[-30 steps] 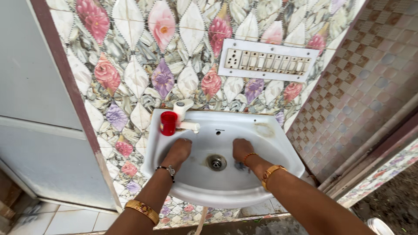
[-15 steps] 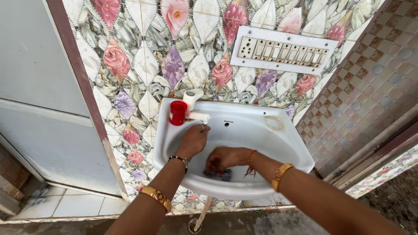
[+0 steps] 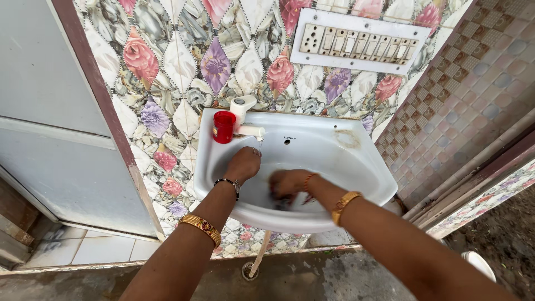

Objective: The person cleans a bathroom sink by hand using a small piece of cloth, wiping the basin, the faucet, and the tiled backsplash area.

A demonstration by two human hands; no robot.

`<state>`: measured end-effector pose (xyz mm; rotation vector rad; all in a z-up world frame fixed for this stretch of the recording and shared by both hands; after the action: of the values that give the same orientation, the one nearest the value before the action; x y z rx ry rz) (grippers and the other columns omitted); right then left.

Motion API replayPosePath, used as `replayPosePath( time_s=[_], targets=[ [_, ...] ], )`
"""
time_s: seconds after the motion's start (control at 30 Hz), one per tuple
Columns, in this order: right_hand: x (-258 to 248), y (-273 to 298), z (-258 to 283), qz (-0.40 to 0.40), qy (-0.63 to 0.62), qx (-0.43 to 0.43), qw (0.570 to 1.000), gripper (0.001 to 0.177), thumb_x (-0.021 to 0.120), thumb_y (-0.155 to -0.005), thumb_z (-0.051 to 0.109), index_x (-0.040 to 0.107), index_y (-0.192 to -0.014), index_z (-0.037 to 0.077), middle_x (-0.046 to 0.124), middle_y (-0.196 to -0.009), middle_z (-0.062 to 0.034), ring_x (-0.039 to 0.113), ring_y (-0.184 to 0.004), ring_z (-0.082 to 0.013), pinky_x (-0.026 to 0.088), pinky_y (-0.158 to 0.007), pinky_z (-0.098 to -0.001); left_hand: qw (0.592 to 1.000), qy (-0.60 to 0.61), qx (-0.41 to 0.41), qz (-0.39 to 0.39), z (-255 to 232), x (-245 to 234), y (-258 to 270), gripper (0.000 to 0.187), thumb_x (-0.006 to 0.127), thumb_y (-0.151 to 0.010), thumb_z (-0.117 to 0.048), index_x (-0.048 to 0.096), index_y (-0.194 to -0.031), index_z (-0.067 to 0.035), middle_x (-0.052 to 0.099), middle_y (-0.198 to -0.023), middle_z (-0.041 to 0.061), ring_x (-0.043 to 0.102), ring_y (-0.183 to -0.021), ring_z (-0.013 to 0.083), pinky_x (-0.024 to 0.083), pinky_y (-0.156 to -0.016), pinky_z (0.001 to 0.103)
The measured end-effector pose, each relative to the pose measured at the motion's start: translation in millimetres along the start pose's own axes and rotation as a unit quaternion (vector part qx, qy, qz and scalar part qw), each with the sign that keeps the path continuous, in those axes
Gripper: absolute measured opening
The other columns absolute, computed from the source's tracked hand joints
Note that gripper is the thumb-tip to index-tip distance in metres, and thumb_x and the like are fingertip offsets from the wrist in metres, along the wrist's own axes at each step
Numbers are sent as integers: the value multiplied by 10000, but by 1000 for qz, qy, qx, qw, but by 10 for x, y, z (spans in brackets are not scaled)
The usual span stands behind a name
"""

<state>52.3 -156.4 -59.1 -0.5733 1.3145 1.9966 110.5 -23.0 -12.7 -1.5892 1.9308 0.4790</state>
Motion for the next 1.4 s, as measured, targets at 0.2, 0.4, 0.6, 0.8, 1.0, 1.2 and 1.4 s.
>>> replayPosePath(
  time_s=[0.2, 0.4, 0.6, 0.8, 1.0, 1.2, 1.4],
  targets=[
    [-535, -585, 337, -257, -50, -103, 960, 224, 758, -887, 159, 748, -1061, 19, 742, -931, -117, 689, -768, -208, 551, -651, -322, 1000, -13, -10, -24, -127, -404, 295, 388, 525, -879, -136, 721, -1209, -82, 688, -1260, 171, 635, -1202, 338, 469, -1060, 409],
    [-341, -578, 217, -199, -328, -1, 923, 255, 683, -893, 75, 720, -1145, 57, 754, -994, -86, 710, -818, -190, 590, -679, -336, 983, 155, 97, -8, -165, -483, 457, 439, 446, -894, -46, 670, -1268, 1, 704, -1252, 179, 666, -1179, 282, 482, -1050, 365],
    [170, -82, 942, 79, -423, -172, 886, 359, 663, -918, -10, 610, -1273, -13, 669, -1150, -92, 637, -1021, -178, 565, -867, -300, 930, 358, 72, 49, -100, -442, 331, 392, 478, -957, -69, 634, -1302, 34, 700, -1254, 132, 652, -1175, 189, 485, -1038, 309],
    [253, 1093, 221, -4, -151, -92, 984, 403, 602, -875, 136, 623, -1275, 90, 623, -1253, -129, 558, -1121, -226, 461, -1011, -369, 965, 238, 21, 110, -277, -419, 618, 376, 499, -963, -123, 660, -1287, -22, 724, -1187, 89, 656, -1143, 178, 485, -998, 323],
    [25, 1293, -414, -124, 232, -53, 963, 428, 398, -1010, 372, 665, -1214, 108, 652, -1332, -63, 519, -1239, -291, 424, -1089, -406, 984, 129, 36, 114, -395, -438, 700, 366, 498, -975, -186, 679, -1268, -64, 739, -1196, 62, 674, -1153, 170, 485, -1017, 316],
    [442, 712, 895, -176, 92, -159, 967, 505, 304, -1055, 349, 679, -1219, 53, 687, -1228, -230, 651, -1089, -397, 498, -987, -472, 986, -30, 90, 136, -373, -174, 664, 359, 530, -958, -234, 707, -1234, -89, 717, -1237, 84, 665, -1159, 229, 493, -1019, 344],
    [481, 1290, 1158, -203, 117, -141, 962, 597, 230, -1046, 483, 616, -1347, 142, 606, -1277, -166, 607, -1144, -354, 468, -1004, -462, 988, -4, 51, 144, -264, -197, 628, 370, 522, -975, -278, 707, -1231, -85, 724, -1236, 93, 663, -1177, 240, 477, -1034, 353]
  ],
)
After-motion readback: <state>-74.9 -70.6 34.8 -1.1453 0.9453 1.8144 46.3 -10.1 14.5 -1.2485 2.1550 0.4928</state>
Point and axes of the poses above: each hand's wrist, its own y-axis away from the middle knuckle, its own x-axis out of the palm, z = x × y, the point moved 9 cm from there along -y, towards the middle knuckle
